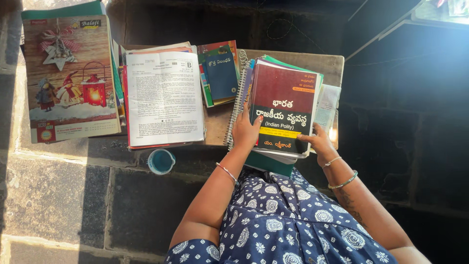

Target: The person picks up various books and notebooks from a small table, briefly opens some to check pages, and places them onto a shelf. The person handles items one at a time, moving between the table and the shelf repeatedly.

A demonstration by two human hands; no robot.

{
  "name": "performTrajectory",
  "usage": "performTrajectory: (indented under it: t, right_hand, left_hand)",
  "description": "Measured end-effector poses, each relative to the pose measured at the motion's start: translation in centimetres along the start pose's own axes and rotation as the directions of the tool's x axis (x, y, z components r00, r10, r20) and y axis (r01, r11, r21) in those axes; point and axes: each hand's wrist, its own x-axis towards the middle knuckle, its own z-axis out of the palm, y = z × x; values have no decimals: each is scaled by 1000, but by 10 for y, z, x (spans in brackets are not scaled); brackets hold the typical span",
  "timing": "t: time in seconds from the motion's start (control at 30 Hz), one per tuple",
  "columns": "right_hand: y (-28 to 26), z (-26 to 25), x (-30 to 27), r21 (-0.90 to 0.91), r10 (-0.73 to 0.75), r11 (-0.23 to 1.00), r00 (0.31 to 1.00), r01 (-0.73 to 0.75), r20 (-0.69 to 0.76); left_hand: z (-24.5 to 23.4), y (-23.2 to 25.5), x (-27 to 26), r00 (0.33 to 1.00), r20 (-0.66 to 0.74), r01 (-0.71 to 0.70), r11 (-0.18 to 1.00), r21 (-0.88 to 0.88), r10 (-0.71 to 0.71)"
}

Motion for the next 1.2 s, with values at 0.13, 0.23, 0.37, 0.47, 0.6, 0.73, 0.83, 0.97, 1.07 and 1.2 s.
performTrajectory:
  t: [0.13, 0.23, 0.37, 0.47, 0.6, 0.73, 0.83, 0.97, 1.07, 1.2]
  right_hand:
    - [-4, 6, -8, 55, -6, 999, 1000, 4, 20]
    - [-13, 7, -16, 138, -6, 990, 999, 1, 35]
    - [-27, 10, -37, 228, -11, 974, 999, 2, 35]
    - [-39, 8, -52, 427, -13, 904, 996, -25, 86]
    - [-63, -10, -54, 631, -245, 773, 950, 71, 193]
    - [-92, -42, -44, 571, -492, 762, 846, 305, 205]
    - [-100, -47, -43, 586, -591, 719, 773, 374, 232]
    - [-93, -35, -47, 401, -681, 731, 629, 553, 374]
    - [-89, -29, -49, 498, -453, 835, 806, 234, 381]
    - [-109, -26, -46, 126, -455, 890, 866, 438, 206]
  left_hand:
    - [0, -1, -9, 947, -240, -221, 975, -3, 214]
    - [-11, 16, -17, 978, -121, -199, 935, -293, 170]
    - [-47, 44, -33, 976, 78, -102, 746, -658, 203]
    - [-77, 60, -45, 931, 236, 25, 593, -805, 280]
    - [-101, 72, -49, 855, 249, 27, 440, -898, 456]
    - [-106, 64, -35, 777, 249, -4, 400, -916, 578]
    - [-100, 48, -21, 793, 217, -197, 577, -793, 569]
    - [-73, 29, -18, 809, 138, -442, 745, -499, 572]
    - [-57, 19, -22, 895, 132, -306, 802, -513, 426]
    - [-65, 18, -19, 917, 116, -290, 837, -464, 382]
